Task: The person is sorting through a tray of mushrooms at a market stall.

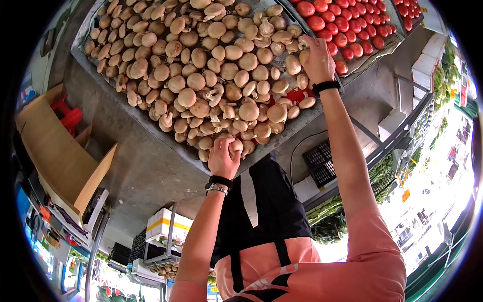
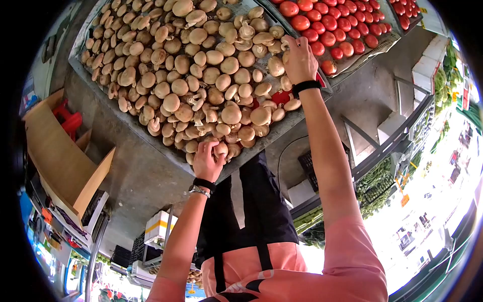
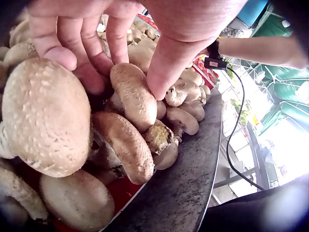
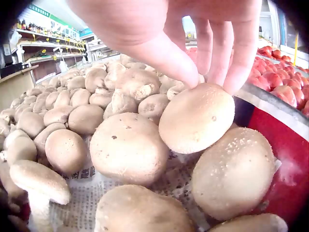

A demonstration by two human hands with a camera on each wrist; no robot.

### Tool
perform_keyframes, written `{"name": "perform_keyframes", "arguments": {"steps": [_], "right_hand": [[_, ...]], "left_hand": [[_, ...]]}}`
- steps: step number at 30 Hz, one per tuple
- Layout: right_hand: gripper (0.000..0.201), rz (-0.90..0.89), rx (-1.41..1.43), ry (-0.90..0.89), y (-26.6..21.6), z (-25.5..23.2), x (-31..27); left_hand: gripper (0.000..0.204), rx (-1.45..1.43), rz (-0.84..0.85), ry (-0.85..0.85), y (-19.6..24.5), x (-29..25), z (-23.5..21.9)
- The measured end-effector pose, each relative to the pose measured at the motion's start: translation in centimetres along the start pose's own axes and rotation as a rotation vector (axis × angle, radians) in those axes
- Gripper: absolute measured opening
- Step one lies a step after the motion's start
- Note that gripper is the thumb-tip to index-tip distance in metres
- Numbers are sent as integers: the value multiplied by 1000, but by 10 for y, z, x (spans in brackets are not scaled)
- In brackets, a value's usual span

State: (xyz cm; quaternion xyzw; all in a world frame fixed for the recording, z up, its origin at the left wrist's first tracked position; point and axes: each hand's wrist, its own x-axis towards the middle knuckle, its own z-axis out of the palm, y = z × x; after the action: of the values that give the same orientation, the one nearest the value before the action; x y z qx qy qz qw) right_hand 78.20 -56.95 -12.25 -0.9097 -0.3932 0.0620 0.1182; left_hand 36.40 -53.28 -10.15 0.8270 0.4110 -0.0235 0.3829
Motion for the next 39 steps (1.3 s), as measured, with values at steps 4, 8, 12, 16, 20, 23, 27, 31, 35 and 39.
{"name": "perform_keyframes", "arguments": {"steps": [4,8,12,16,20,23,27,31,35,39], "right_hand": [[49,37,28,-22,-6,-6,5],[39,-18,52,15,-2,-4,9],[40,-118,147,100,7,4,4],[44,-178,176,69,7,2,-8],[49,-225,106,52,3,-3,-11],[51,-261,63,48,2,-2,-11],[53,-220,174,42,-10,-14,-14],[55,-211,447,-23,-13,-29,-41],[54,-174,394,-204,-8,-37,-77],[47,-169,265,-253,-5,-20,-100]], "left_hand": [[45,4,6,8,0,1,1],[45,5,8,3,0,0,0],[44,-3,13,3,-1,0,0],[44,-10,13,-14,-1,1,-2],[44,-1,15,-24,-1,1,-3],[44,-4,29,-17,-1,1,-3],[44,-2,9,-45,-2,2,-2],[45,-6,29,-27,-4,1,-2],[43,-18,31,-27,-4,0,-2],[45,-7,25,-23,-7,-1,1]]}}
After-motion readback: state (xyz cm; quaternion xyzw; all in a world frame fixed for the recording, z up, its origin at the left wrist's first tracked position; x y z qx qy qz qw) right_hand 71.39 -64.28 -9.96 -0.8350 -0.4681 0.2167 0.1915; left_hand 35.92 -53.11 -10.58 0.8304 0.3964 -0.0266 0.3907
